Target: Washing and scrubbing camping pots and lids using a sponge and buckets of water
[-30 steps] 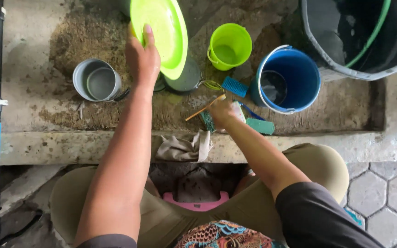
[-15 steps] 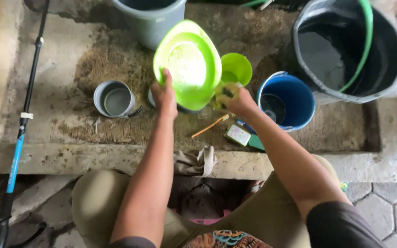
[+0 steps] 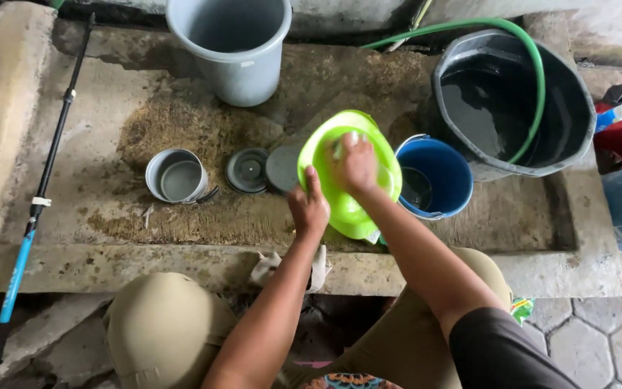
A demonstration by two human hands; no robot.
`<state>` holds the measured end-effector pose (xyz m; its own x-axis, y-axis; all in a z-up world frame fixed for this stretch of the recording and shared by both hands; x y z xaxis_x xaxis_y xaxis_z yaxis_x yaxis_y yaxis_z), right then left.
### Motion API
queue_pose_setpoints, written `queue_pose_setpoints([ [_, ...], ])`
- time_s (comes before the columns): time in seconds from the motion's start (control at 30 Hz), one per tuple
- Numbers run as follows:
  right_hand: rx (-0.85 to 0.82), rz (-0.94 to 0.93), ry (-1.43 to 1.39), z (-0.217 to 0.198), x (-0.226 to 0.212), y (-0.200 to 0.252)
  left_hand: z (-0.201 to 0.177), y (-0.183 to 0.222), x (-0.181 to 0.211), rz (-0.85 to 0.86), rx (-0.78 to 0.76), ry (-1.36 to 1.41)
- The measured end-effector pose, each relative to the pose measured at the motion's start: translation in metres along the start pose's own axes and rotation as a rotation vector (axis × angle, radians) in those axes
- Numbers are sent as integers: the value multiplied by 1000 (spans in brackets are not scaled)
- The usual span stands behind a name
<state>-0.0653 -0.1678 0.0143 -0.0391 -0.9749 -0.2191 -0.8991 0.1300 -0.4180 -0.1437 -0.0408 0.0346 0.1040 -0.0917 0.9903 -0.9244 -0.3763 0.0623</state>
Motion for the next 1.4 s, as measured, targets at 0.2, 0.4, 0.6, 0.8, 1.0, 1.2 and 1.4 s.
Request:
queue_pose_setpoints([
  [0.2,-74,-752,-453,-45,-24,45,-28,-17,40,-68,237,164],
  [0.4,-377,211,-249,13,39,0,-14,-14,30,-72,145,-19],
  [0.6,-377,-164,-899,0,-21,27,-11,-14,39,-16,55,-203],
  [0.8,-448,-197,-508,26,31,37,-33,-39,32,-34,223,-131],
  [1.0,-365,301,-265,53,58,-16,-3,-8,19,-21,-82,-155],
  [1.2,-435,-322,-941,23,-20,37,-11,-35,18,-96,-8,-188],
  [1.4,-420,-193,-204,25,-13,43,-31,-24,58,-91,118,-170],
])
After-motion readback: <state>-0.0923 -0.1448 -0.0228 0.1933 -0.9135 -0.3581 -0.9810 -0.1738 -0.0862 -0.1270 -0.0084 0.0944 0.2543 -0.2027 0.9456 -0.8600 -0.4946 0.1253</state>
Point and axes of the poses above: each hand's wrist, its own y-axis away from the middle knuckle, its own z-axis out of the palm, x = y × z, the point moved 3 cm from there along -y, towards the middle knuckle, and after that the axes turned 4 degrees about z, right-handed, at the moved point
